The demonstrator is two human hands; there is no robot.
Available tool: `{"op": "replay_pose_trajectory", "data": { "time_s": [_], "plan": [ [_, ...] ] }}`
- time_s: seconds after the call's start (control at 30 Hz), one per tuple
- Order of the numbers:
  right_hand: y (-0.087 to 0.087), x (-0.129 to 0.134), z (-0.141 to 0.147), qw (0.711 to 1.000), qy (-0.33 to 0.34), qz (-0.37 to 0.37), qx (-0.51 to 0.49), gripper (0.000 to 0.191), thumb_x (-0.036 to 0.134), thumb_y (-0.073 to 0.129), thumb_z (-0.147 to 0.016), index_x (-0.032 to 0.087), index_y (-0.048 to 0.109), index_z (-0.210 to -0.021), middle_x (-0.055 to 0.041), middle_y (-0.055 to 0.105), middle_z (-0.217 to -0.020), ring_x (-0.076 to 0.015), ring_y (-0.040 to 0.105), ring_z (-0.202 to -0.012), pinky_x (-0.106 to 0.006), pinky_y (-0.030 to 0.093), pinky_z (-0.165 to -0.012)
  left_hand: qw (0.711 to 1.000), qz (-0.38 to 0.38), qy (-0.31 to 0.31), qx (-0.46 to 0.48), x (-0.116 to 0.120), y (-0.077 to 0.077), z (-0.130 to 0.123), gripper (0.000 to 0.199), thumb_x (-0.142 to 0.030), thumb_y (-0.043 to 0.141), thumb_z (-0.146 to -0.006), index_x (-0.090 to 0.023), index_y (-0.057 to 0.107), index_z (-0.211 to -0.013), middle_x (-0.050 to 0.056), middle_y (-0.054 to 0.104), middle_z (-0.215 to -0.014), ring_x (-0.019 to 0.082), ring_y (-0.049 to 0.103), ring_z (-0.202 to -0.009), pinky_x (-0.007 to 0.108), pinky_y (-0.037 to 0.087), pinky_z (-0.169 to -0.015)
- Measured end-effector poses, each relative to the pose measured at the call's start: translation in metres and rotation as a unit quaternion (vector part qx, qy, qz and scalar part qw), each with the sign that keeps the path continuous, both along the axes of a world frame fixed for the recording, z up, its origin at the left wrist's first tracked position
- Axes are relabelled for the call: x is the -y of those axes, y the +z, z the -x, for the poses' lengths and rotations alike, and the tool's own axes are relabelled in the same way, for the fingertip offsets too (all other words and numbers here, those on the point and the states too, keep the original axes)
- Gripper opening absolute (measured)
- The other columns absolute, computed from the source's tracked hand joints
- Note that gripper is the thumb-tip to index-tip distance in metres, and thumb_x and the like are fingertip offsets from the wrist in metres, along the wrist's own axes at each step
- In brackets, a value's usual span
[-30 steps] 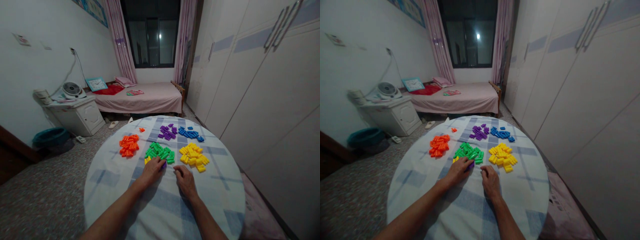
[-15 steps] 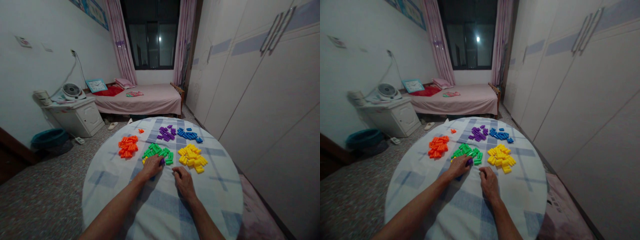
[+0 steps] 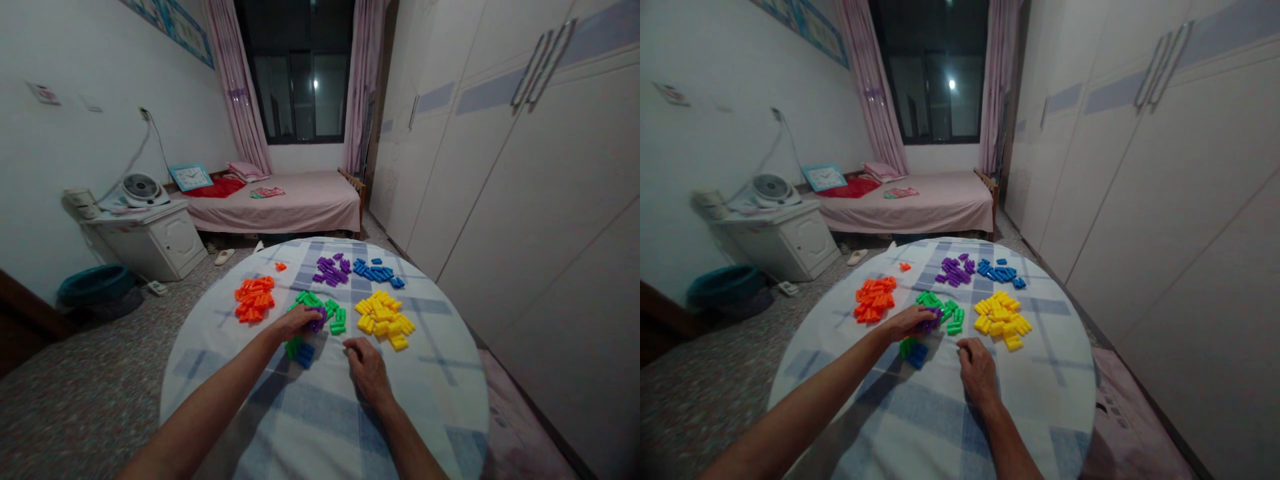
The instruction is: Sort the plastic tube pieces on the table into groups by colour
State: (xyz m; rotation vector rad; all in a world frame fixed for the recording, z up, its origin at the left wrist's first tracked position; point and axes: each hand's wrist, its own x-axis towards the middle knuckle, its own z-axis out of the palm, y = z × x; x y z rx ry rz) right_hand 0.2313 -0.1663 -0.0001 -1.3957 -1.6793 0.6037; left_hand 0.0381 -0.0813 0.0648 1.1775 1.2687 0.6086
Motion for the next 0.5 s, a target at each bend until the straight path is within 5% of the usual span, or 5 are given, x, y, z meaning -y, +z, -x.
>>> {"op": "replay_pose_trajectory", "data": {
  "time_s": [0.13, 0.27, 0.37, 0.5],
  "plan": [
    [0.002, 0.001, 0.0, 1.0, -0.004, 0.0, -0.001, 0.022, 0.018, 0.042, -0.081, 0.018, 0.063, -0.086, -0.0045, 0.064, -0.085, -0.017, 0.059, -0.083, -0.028, 0.043, -0.077, 0.997, -0.062, 0.041, 0.012, -0.042, 0.014, -0.015, 0.028, -0.034, 0.064, -0.069, -0.012, 0.061, -0.085, 0.001, 0.062, -0.066, 0.008, 0.053, -0.052, 0.018, 0.042, -0.049],
    [0.003, 0.001, 0.0, 1.0, -0.01, -0.01, -0.006, 0.022, 0.017, 0.042, -0.08, 0.018, 0.064, -0.085, -0.0041, 0.065, -0.084, -0.0164, 0.06, -0.081, -0.027, 0.044, -0.076, 0.985, -0.136, 0.109, 0.004, -0.07, 0.027, -0.022, 0.045, -0.033, 0.059, -0.076, -0.012, 0.052, -0.115, 0.012, 0.063, -0.106, 0.014, 0.062, -0.081, 0.023, 0.05, -0.067],
    [0.002, 0.001, 0.0, 1.0, -0.014, -0.013, -0.007, 0.022, 0.016, 0.043, -0.079, 0.019, 0.064, -0.084, -0.0037, 0.065, -0.084, -0.0165, 0.06, -0.08, -0.027, 0.044, -0.074, 0.972, -0.182, 0.145, -0.037, -0.063, 0.022, -0.012, 0.056, -0.03, 0.061, -0.073, -0.011, 0.046, -0.124, 0.016, 0.055, -0.123, 0.02, 0.059, -0.098, 0.027, 0.049, -0.074],
    [0.001, 0.001, 0.0, 1.0, -0.007, -0.004, 0.004, 0.022, 0.018, 0.042, -0.08, 0.019, 0.063, -0.085, -0.0043, 0.065, -0.085, -0.0174, 0.06, -0.082, -0.028, 0.044, -0.077, 0.96, -0.221, 0.147, -0.088, -0.022, 0.0, 0.015, 0.04, -0.029, 0.058, -0.073, -0.012, 0.058, -0.109, 0.012, 0.06, -0.114, 0.022, 0.059, -0.098, 0.031, 0.05, -0.077]
  ]
}}
